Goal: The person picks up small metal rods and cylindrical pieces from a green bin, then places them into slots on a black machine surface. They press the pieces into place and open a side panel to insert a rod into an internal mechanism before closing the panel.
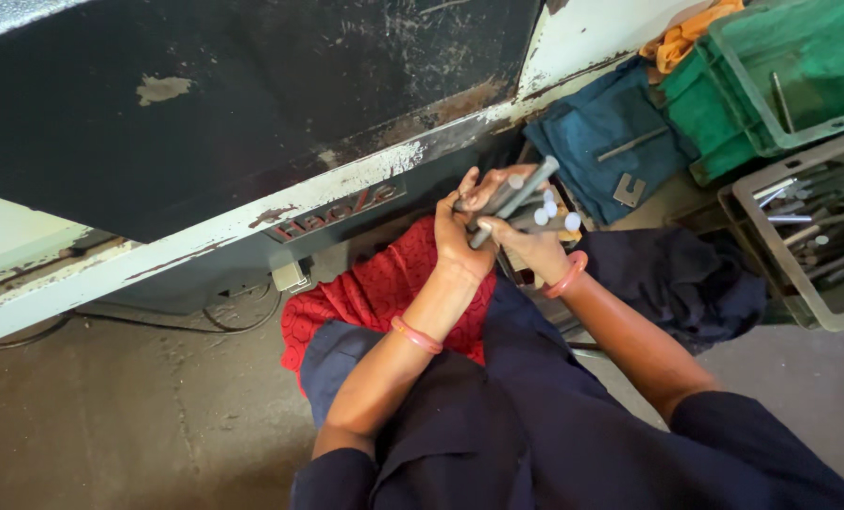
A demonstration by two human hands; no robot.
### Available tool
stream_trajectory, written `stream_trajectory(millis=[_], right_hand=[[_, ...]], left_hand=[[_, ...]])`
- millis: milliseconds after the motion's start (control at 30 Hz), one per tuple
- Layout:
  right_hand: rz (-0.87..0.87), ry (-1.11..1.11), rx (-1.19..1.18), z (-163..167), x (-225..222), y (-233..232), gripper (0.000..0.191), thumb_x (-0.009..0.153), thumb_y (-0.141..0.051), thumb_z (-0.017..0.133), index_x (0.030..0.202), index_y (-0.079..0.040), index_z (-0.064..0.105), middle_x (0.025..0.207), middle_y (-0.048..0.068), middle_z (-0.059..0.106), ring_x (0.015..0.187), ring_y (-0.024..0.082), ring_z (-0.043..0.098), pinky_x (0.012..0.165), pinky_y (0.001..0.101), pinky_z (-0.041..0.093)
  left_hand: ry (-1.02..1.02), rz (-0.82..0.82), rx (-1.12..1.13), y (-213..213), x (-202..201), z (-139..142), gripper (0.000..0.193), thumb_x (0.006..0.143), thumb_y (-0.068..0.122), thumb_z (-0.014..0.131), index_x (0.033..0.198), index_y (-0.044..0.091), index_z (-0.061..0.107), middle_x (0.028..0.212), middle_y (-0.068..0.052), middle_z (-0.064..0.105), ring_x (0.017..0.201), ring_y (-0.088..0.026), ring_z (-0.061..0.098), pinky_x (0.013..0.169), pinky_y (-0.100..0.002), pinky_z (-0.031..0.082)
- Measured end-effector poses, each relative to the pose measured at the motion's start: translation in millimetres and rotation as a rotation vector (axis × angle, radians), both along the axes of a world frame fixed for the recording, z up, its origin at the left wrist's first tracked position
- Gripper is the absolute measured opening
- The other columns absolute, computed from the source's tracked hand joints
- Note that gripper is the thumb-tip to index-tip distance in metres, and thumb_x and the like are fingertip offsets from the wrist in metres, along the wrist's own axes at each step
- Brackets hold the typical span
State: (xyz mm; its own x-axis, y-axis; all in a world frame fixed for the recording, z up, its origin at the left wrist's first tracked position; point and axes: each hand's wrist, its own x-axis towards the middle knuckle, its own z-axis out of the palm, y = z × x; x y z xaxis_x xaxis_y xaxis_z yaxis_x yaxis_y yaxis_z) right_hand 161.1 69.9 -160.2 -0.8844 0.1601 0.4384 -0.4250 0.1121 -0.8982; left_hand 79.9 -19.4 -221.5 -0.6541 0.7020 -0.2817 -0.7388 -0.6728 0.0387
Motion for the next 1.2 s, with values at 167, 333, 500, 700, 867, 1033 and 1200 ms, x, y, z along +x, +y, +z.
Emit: stream_trajectory(millis=[167, 333, 500, 700, 867, 1033, 1200], right_hand=[[-0.007, -0.265, 0.071, -10.6, 11.3, -2.4, 0.029, 0.096, -0.004, 0.071, 0.123, -0.003, 0.063, 0.122, 0.008, 0.068, 0.115, 0.016, 0.064, 0.101, 0.0311, 0.052], [0.020, -0.019, -0.024, -8.4, 5.6, -14.3, 0.032, 0.096, 0.000, 0.074, 0.123, -0.006, 0.056, 0.120, 0.006, 0.065, 0.117, 0.016, 0.064, 0.106, 0.0296, 0.053], [-0.047, 0.068, 0.196, 10.3, 8.7, -20.0, 0.033, 0.092, 0.002, 0.076, 0.122, -0.002, 0.060, 0.125, 0.011, 0.065, 0.116, 0.020, 0.066, 0.104, 0.0316, 0.053], [0.011, 0.284, 0.278, 22.8, 2.4, -20.5, 0.022, 0.094, 0.002, 0.070, 0.114, -0.005, 0.065, 0.116, 0.009, 0.072, 0.115, 0.020, 0.070, 0.113, 0.0350, 0.051], [-0.052, 0.029, -0.073, 9.8, 9.7, -27.7, 0.023, 0.097, 0.001, 0.071, 0.118, 0.000, 0.062, 0.115, 0.011, 0.071, 0.116, 0.024, 0.068, 0.105, 0.0351, 0.055], [-0.010, -0.211, -0.539, -4.2, 4.0, -5.9, 0.034, 0.091, 0.007, 0.071, 0.123, 0.002, 0.061, 0.111, 0.012, 0.071, 0.108, 0.026, 0.070, 0.097, 0.0391, 0.058], [-0.069, -0.440, -1.047, -27.7, 8.1, 34.6, 0.044, 0.085, 0.007, 0.068, 0.127, -0.002, 0.062, 0.108, 0.013, 0.071, 0.103, 0.029, 0.072, 0.093, 0.0454, 0.059]], left_hand=[[0.072, -0.028, 0.228, -5.0, 2.3, 18.9, 0.039, 0.103, 0.028, 0.045, 0.136, 0.011, 0.056, 0.141, -0.014, 0.061, 0.135, -0.035, 0.054, 0.117, -0.056, 0.042], [0.163, -0.045, 0.189, -7.1, -2.6, 17.1, 0.048, 0.100, 0.023, 0.047, 0.147, 0.016, 0.053, 0.144, -0.015, 0.059, 0.134, -0.034, 0.053, 0.113, -0.057, 0.043], [0.198, -0.096, 0.261, -3.9, -6.2, 7.3, 0.046, 0.106, 0.024, 0.047, 0.150, 0.012, 0.051, 0.145, -0.021, 0.058, 0.134, -0.037, 0.055, 0.113, -0.054, 0.046], [0.214, -0.137, 0.288, -1.7, -10.1, -9.3, 0.044, 0.110, 0.029, 0.048, 0.151, 0.011, 0.050, 0.144, -0.022, 0.058, 0.127, -0.035, 0.059, 0.111, -0.054, 0.048], [0.258, -0.188, 0.066, -5.9, -5.9, -19.7, 0.050, 0.111, 0.046, 0.045, 0.149, 0.013, 0.046, 0.148, -0.020, 0.057, 0.133, -0.035, 0.058, 0.115, -0.050, 0.046], [0.417, -0.303, -0.423, -29.8, -1.2, -27.1, 0.077, 0.099, 0.068, 0.042, 0.155, 0.015, 0.036, 0.157, -0.013, 0.047, 0.138, -0.028, 0.050, 0.106, -0.051, 0.045], [0.501, -0.410, -0.518, -38.2, 7.6, -39.6, 0.082, 0.095, 0.064, 0.051, 0.159, 0.016, 0.030, 0.158, -0.012, 0.044, 0.137, -0.029, 0.050, 0.107, -0.052, 0.045]])
